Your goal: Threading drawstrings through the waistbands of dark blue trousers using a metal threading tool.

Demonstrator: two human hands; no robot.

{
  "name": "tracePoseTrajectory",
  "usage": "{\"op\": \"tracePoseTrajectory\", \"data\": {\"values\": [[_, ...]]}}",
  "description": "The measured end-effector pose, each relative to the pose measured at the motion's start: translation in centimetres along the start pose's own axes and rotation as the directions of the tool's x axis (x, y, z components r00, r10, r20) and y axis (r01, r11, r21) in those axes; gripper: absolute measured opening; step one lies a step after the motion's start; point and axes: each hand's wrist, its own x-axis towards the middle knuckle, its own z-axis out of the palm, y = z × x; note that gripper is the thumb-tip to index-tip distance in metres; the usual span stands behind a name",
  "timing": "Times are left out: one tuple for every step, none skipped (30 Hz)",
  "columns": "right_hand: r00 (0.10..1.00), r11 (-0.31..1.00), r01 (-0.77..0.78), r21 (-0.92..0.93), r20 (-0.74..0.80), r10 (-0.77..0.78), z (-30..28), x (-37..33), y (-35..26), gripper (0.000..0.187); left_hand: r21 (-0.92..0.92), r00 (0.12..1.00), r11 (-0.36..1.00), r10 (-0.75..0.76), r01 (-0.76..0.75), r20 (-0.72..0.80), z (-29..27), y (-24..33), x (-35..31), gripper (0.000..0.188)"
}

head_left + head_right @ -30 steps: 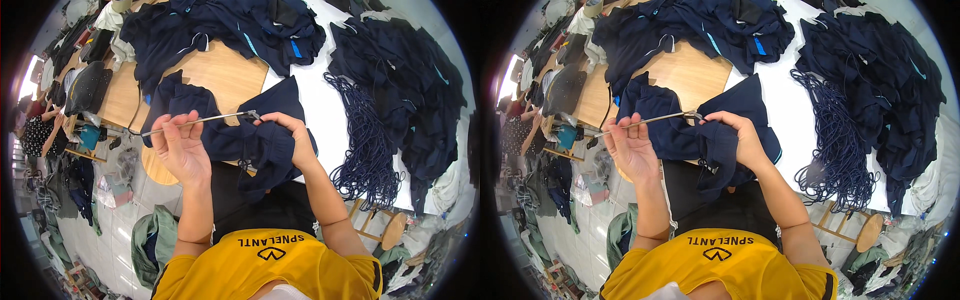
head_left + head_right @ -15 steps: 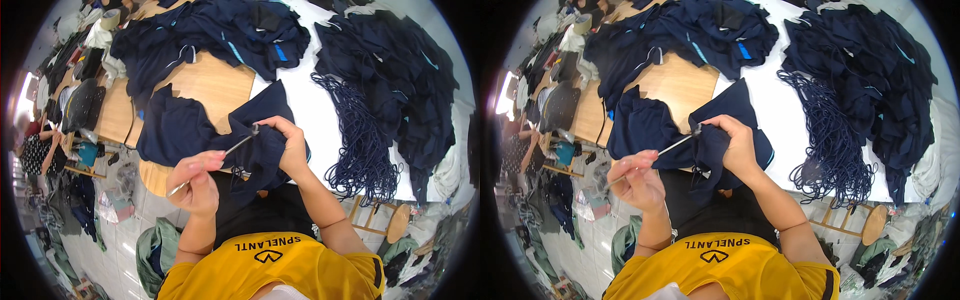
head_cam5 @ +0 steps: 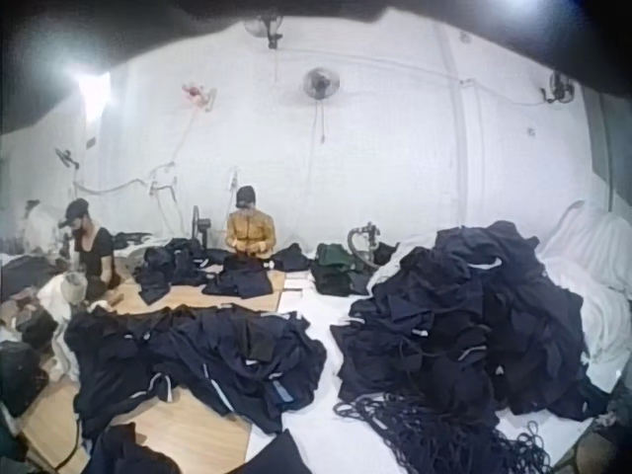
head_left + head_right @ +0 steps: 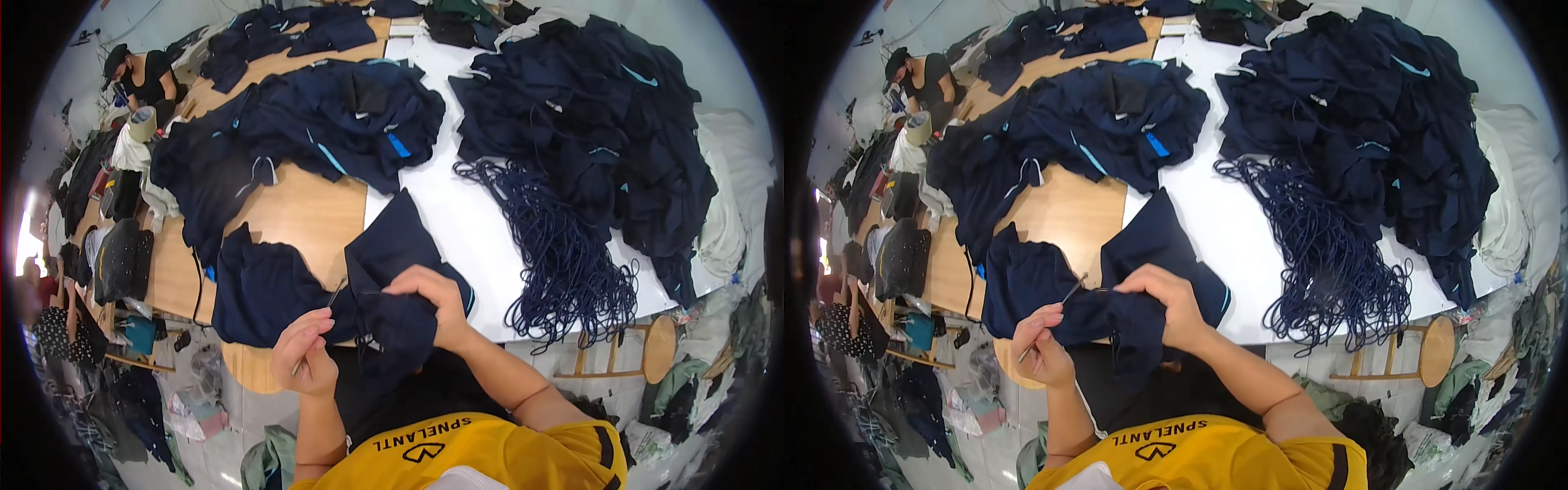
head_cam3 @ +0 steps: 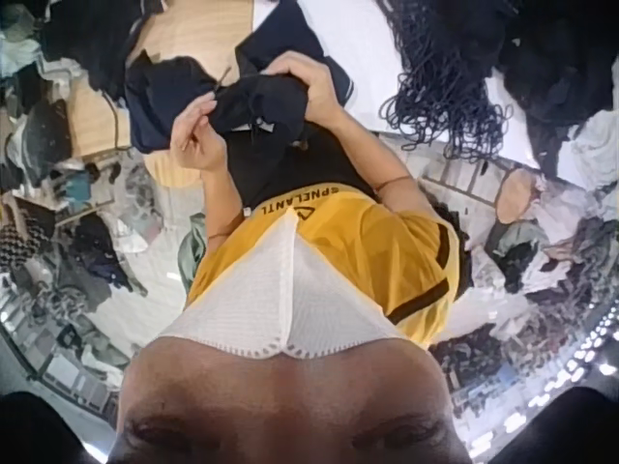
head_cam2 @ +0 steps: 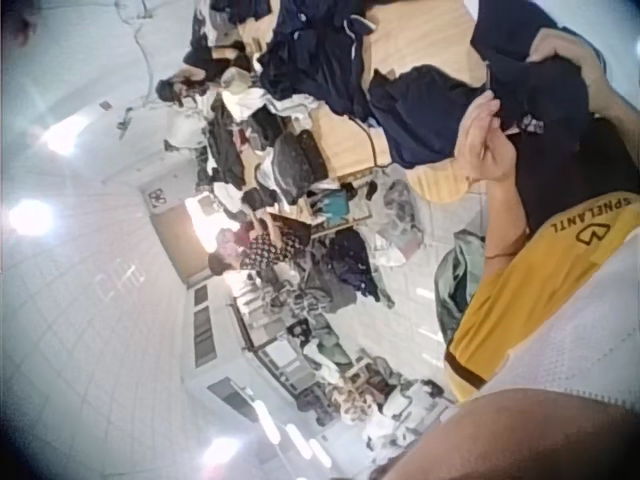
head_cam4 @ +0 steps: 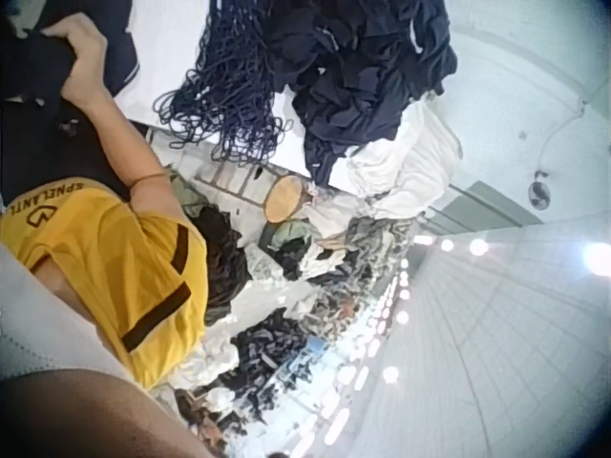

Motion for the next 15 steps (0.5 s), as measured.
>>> {"op": "tracePoseTrajectory", "data": {"values": [[1.0,1.0,0.002,0.013,-0.009,-0.002,-0.1,-0.2,-0.2,0.022,-0.024,0.997,0.997,-0.077,0.076,-0.022,0.4,-0.1,-0.3,0.01],[1.0,1.0,-0.015,0.026,0.013,0.015,-0.4,-0.3,-0.4,0.023,0.049,0.992,0.99,-0.129,0.128,0.0,0.8,-0.1,-0.3,0.009],[1.0,1.0,-0.004,0.021,0.011,0.003,-0.6,-0.3,-0.6,0.023,0.125,0.983,0.976,-0.182,0.179,0.017,1.2,-0.1,-0.4,0.01],[0.998,0.997,-0.013,-0.07,-0.068,0.009,-0.7,-0.2,-1.2,0.024,0.062,0.942,0.941,-0.334,0.332,0.022,1.6,0.1,-1.1,0.01],[0.989,0.987,-0.031,-0.158,-0.147,0.008,-0.8,-0.1,-1.4,0.025,0.086,0.912,0.918,-0.395,0.388,0.109,1.9,0.3,-1.5,0.012],[0.985,0.977,-0.03,-0.21,-0.171,-0.007,-1.0,0.0,-1.0,0.029,0.116,0.87,0.891,-0.454,0.439,0.194,2.3,0.5,-1.9,0.015],[0.986,0.979,-0.023,-0.203,-0.167,-0.011,-0.7,0.1,-1.1,0.029,-0.107,0.78,0.791,-0.556,0.603,0.286,2.7,0.8,-2.9,0.037],[0.98,0.976,-0.053,-0.21,-0.2,0.01,-0.8,0.2,-1.1,0.033,0.011,0.674,0.759,-0.584,0.651,0.453,3.4,1.3,-3.1,0.066],[0.972,0.973,-0.083,-0.216,-0.233,0.031,-0.9,0.2,-1.1,0.037,0.162,0.591,0.755,-0.611,0.636,0.527,4.5,2.1,-3.0,0.091],[0.973,0.974,-0.101,-0.204,-0.224,0.054,-0.9,0.1,-1.2,0.037,0.257,0.582,0.78,-0.605,0.571,0.543,5.0,2.0,-3.1,0.09],[0.974,0.974,-0.12,-0.193,-0.214,0.078,-0.8,-0.1,-1.4,0.037,0.349,0.571,0.795,-0.602,0.497,0.558,5.4,1.7,-3.2,0.088],[0.979,0.971,-0.109,-0.211,-0.193,0.068,-0.9,0.0,-1.3,0.036,0.352,0.578,0.794,-0.604,0.495,0.549,5.4,1.2,-3.4,0.088],[0.981,0.973,-0.1,-0.206,-0.183,0.062,-0.7,0.1,-1.4,0.036,0.402,0.477,0.741,-0.661,0.539,0.579,5.3,0.6,-3.6,0.082],[0.984,0.966,-0.088,-0.243,-0.173,0.046,-0.5,0.2,-1.5,0.037,0.453,0.371,0.682,-0.71,0.574,0.599,5.2,0.3,-3.6,0.076],[0.985,0.954,-0.079,-0.29,-0.169,0.03,-0.6,0.3,-1.5,0.038,0.366,0.402,0.713,-0.662,0.598,0.633,5.3,0.5,-3.4,0.059]]}}
